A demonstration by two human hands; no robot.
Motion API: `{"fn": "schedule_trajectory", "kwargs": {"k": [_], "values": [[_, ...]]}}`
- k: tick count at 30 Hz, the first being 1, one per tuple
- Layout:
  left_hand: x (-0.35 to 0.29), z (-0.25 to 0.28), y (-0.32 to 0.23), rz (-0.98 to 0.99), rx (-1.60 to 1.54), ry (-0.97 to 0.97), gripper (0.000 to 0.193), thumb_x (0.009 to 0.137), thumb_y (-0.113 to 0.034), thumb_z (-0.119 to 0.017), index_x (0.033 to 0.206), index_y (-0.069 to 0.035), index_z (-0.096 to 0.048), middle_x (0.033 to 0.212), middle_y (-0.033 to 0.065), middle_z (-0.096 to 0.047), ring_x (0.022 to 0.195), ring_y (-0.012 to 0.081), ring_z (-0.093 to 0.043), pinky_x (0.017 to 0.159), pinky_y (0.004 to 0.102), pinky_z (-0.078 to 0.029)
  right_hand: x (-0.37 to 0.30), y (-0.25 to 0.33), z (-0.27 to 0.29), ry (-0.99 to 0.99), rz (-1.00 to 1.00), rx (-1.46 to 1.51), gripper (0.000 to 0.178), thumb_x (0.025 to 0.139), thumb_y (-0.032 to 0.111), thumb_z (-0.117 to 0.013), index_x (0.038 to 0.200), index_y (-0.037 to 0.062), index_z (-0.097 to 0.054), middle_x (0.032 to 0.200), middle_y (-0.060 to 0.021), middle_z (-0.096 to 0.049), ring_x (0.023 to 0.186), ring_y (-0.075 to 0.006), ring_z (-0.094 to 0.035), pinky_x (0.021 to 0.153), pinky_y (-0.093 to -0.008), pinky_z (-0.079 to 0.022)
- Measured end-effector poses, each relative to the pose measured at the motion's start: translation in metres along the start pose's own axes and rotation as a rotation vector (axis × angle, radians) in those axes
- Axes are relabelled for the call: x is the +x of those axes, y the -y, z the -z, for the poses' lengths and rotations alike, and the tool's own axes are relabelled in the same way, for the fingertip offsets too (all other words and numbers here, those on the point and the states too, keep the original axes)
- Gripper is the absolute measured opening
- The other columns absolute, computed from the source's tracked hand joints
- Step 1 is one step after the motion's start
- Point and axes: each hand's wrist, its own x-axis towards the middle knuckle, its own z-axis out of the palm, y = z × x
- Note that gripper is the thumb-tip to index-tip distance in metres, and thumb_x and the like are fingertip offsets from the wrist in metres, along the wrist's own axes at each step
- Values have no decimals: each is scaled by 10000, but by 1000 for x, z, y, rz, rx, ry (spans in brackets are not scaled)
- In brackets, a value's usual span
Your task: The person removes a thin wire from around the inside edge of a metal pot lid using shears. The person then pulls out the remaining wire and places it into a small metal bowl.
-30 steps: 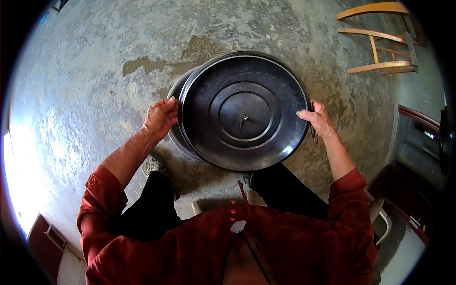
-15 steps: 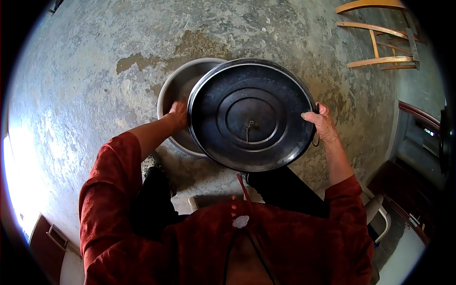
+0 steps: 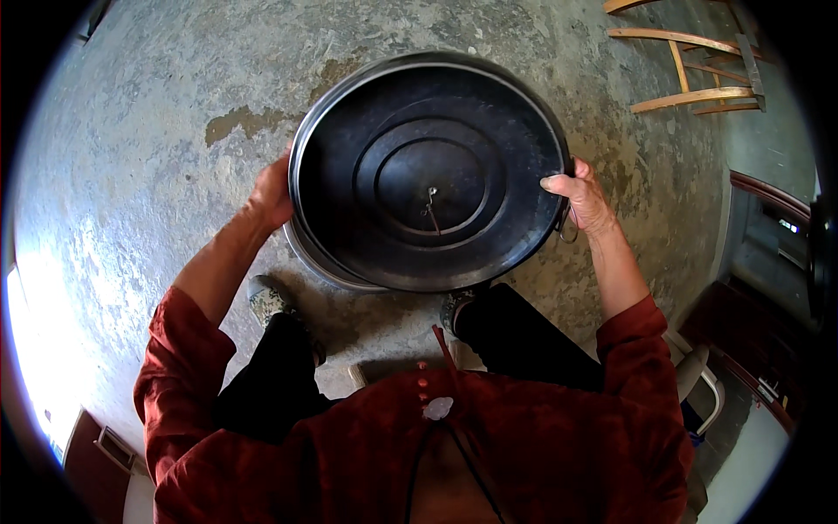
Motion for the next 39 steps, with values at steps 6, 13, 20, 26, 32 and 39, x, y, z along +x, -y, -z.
{"fn": "schedule_trajectory", "kwargs": {"k": [6, 13, 20, 26, 32, 39], "values": [[-33, -15, -44, -72, 349, 379, 785, 877, -604, -593, 1329, 34, -518, 1182, 123, -659, 1048, 218, -634, 991, 351, -460, 31, 13, -37, 96, 31, -330, 388, 711, 177, -724, 1049, 0, -657, 910, 18, -623, 820, -92, -550, 782, -259, -468], [-57, -28, -59, -97, 805, 207, 359, 781, -120, -766, 1106, 3, -674, 936, 33, -705, 834, 127, -639, 803, 289, -526, 65, 52, -99, 286, 71, -664, 446, 781, 305, -731, 1076, -17, -640, 934, 2, -625, 860, -114, -553, 841, -276, -460], [-73, -15, -38, -244, 1000, -33, 261, 766, -114, -743, 961, 37, -660, 809, 68, -689, 736, 117, -623, 696, 290, -523, 123, 8, -62, -92, 153, -602, 548, 954, 533, -525, 1008, 1, -645, 842, -82, -647, 793, -154, -591, 715, -289, -465], [-81, -11, -35, -177, 862, -34, 315, 805, -70, -685, 1094, 42, -631, 918, 64, -696, 820, 123, -640, 776, 296, -526, 121, 47, -75, -111, -163, -183, 386, 981, 441, -544, 860, 75, -565, 730, -15, -585, 484, -60, -434, 405, -205, -310], [-84, -2, -19, -222, 791, -84, 310, 783, -89, -694, 1051, 56, -635, 879, 103, -707, 785, 146, -655, 753, 313, -540, 120, 108, -117, 349, -42, 159, 239, 952, 249, -604, 1028, 23, -623, 822, -49, -639, 751, -157, -618, 692, -291, -532], [-83, 0, -13, -209, 738, -88, 337, 787, -64, -677, 1098, 56, -627, 922, 109, -714, 824, 150, -667, 782, 312, -545, 79, 28, -182, 424, -190, -10, 286, 994, 264, -556, 1155, 40, -632, 768, -32, -639, 747, -121, -629, 651, -246, -484]]}}
